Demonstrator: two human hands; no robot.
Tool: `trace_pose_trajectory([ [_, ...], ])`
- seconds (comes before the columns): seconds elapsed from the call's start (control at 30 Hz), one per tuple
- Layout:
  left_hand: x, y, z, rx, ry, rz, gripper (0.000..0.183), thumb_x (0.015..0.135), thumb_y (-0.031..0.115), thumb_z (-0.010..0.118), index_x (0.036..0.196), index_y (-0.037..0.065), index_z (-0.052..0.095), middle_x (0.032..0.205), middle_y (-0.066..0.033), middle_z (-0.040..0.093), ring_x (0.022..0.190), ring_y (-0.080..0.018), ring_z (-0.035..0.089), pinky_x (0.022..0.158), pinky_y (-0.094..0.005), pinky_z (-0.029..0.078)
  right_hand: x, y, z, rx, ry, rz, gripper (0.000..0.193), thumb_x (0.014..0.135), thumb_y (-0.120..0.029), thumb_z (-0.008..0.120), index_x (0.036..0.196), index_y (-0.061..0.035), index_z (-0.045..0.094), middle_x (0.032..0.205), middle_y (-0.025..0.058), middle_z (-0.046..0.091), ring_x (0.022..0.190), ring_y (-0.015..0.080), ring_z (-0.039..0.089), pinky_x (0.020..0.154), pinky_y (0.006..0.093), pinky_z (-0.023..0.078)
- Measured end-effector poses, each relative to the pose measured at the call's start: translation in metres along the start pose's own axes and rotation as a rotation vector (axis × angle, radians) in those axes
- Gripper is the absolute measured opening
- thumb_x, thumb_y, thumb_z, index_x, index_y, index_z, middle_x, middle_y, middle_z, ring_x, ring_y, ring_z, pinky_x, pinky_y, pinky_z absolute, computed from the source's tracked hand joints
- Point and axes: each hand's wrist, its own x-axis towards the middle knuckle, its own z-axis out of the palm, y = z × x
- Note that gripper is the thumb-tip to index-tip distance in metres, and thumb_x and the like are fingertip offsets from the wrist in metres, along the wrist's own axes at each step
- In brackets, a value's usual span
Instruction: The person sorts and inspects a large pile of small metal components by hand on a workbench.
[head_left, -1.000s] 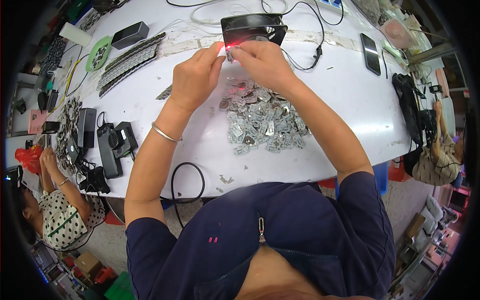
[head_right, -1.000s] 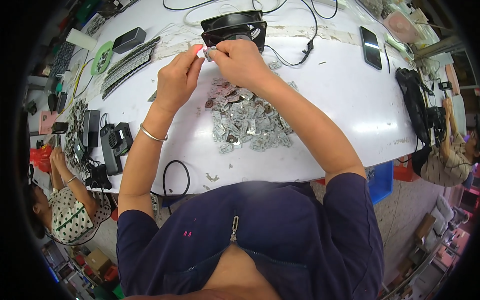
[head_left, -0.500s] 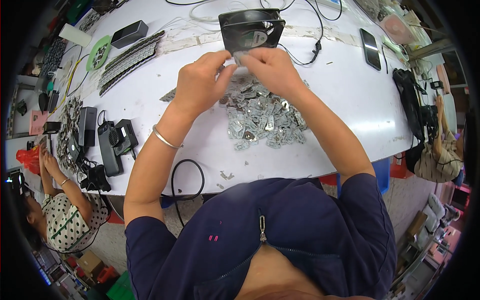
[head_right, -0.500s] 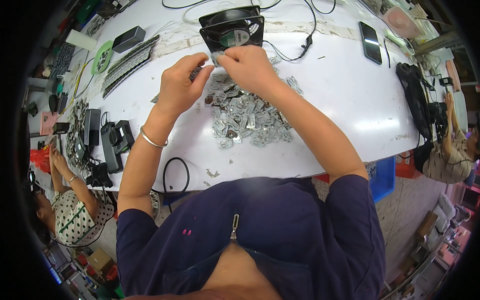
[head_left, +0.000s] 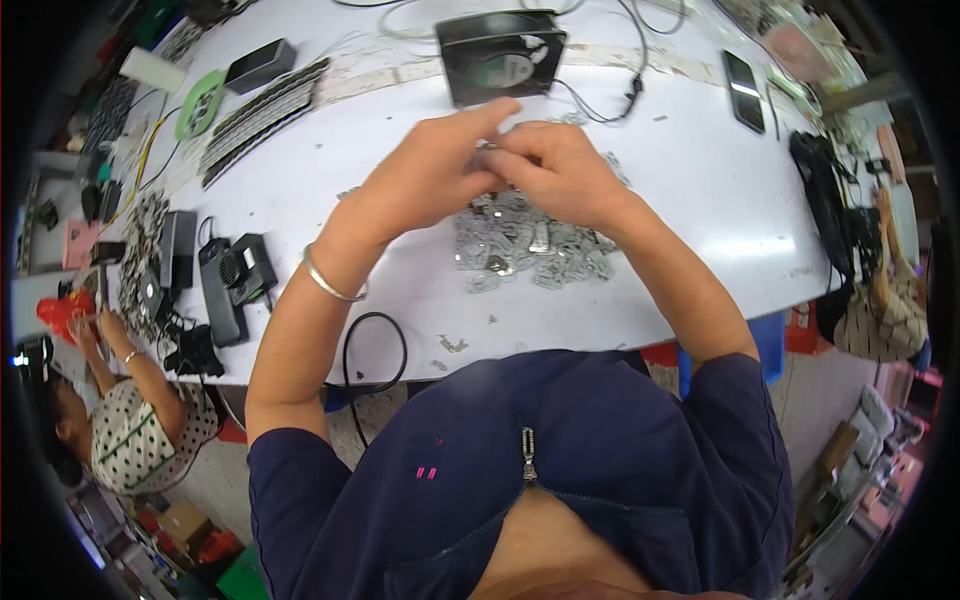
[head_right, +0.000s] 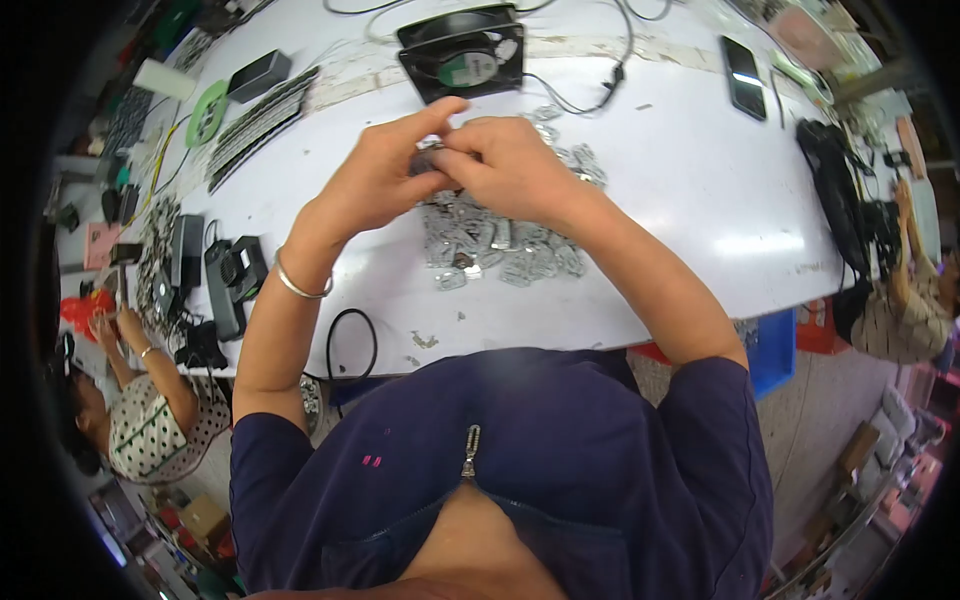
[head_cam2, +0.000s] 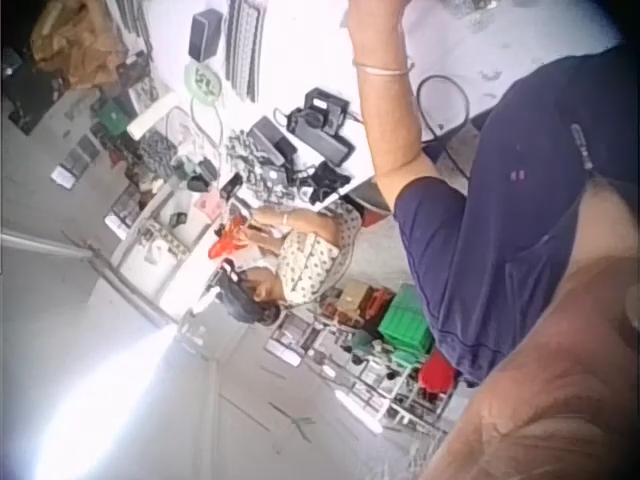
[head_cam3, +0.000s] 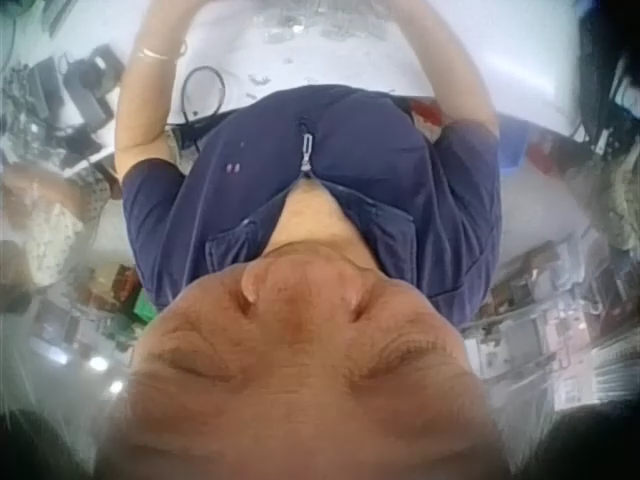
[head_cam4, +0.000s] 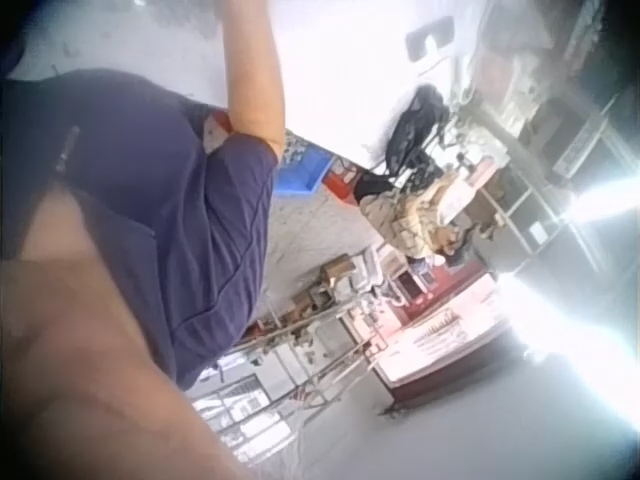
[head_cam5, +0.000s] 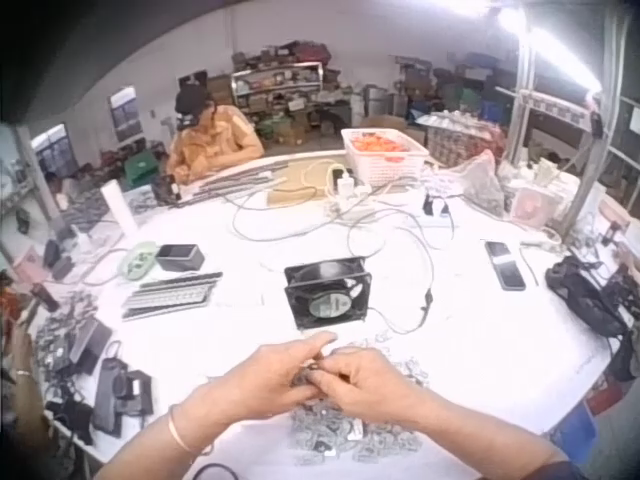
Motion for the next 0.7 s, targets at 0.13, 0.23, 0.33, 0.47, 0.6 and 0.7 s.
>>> trace_pose_trajectory([
  [0.13, 0.005, -0.008, 0.004, -0.008, -0.017, 0.115, 0.064, 0.075, 0.005, 0.076, 0.133, 0.006, 0.052, 0.102, -0.0154, 0.069, 0.08, -0.0254, 0.067, 0.07, -0.0331, 0.054, 0.0, 0.0, -0.005, -0.112, -0.055, 0.081, 0.02, 0.09, -0.015, 0.062, 0.081, 0.0018, 0.067, 0.068, 0.007, 0.06, 0.063, 0.014, 0.052, 0.059, 0.0293, 0.042],
  [0.23, 0.006, -0.002, 0.0, -0.05, -0.094, 0.045, 0.062, 0.075, 0.007, 0.076, 0.132, 0.003, 0.053, 0.099, -0.0167, 0.07, 0.08, -0.0251, 0.068, 0.071, -0.0333, 0.053, 0.003, -0.002, -0.009, -0.137, -0.066, 0.054, 0.022, 0.089, -0.016, 0.061, 0.077, 0.0026, 0.064, 0.064, 0.0076, 0.058, 0.059, 0.0145, 0.051, 0.057, 0.0309, 0.041],
  [0.33, 0.006, 0.0, -0.003, -0.123, -0.052, 0.075, 0.056, 0.078, 0.008, 0.073, 0.129, 0.001, 0.054, 0.089, -0.0153, 0.07, 0.072, -0.0224, 0.067, 0.066, -0.0327, 0.053, 0.01, -0.004, -0.014, -0.1, -0.043, 0.055, 0.026, 0.088, -0.016, 0.061, 0.072, 0.0037, 0.058, 0.06, 0.0074, 0.054, 0.057, 0.0146, 0.048, 0.055, 0.0317, 0.04],
  [0.47, 0.008, 0.0, -0.025, -0.208, -0.178, -0.213, 0.02, 0.088, 0.013, 0.065, 0.1, -0.002, 0.063, 0.07, -0.0083, 0.065, 0.058, -0.0132, 0.062, 0.055, -0.0271, 0.05, 0.015, -0.002, -0.019, -0.011, -0.032, 0.063, 0.029, 0.089, -0.016, 0.06, 0.069, 0.003, 0.051, 0.06, 0.0039, 0.045, 0.058, 0.0106, 0.041, 0.053, 0.0301, 0.035],
  [0.6, 0.008, -0.005, -0.032, -0.404, -0.387, -0.349, 0.022, 0.092, 0.017, 0.065, 0.079, -0.001, 0.062, 0.063, -0.0024, 0.06, 0.054, -0.0076, 0.059, 0.05, -0.0222, 0.049, 0.011, 0.002, -0.016, 0.072, -0.056, -0.033, 0.03, 0.089, -0.018, 0.061, 0.069, 0.002, 0.052, 0.063, 0.0001, 0.044, 0.061, 0.0076, 0.039, 0.053, 0.0283, 0.033],
  [0.7, 0.004, -0.002, -0.029, -0.494, -0.366, -0.334, 0.024, 0.089, 0.019, 0.068, 0.079, -0.002, 0.063, 0.063, -0.0027, 0.06, 0.053, -0.0085, 0.058, 0.05, -0.0236, 0.048, 0.008, 0.001, -0.018, 0.165, -0.097, -0.009, 0.028, 0.089, -0.019, 0.061, 0.071, 0.0022, 0.055, 0.064, -0.0008, 0.045, 0.062, 0.0073, 0.04, 0.053, 0.0276, 0.033],
])
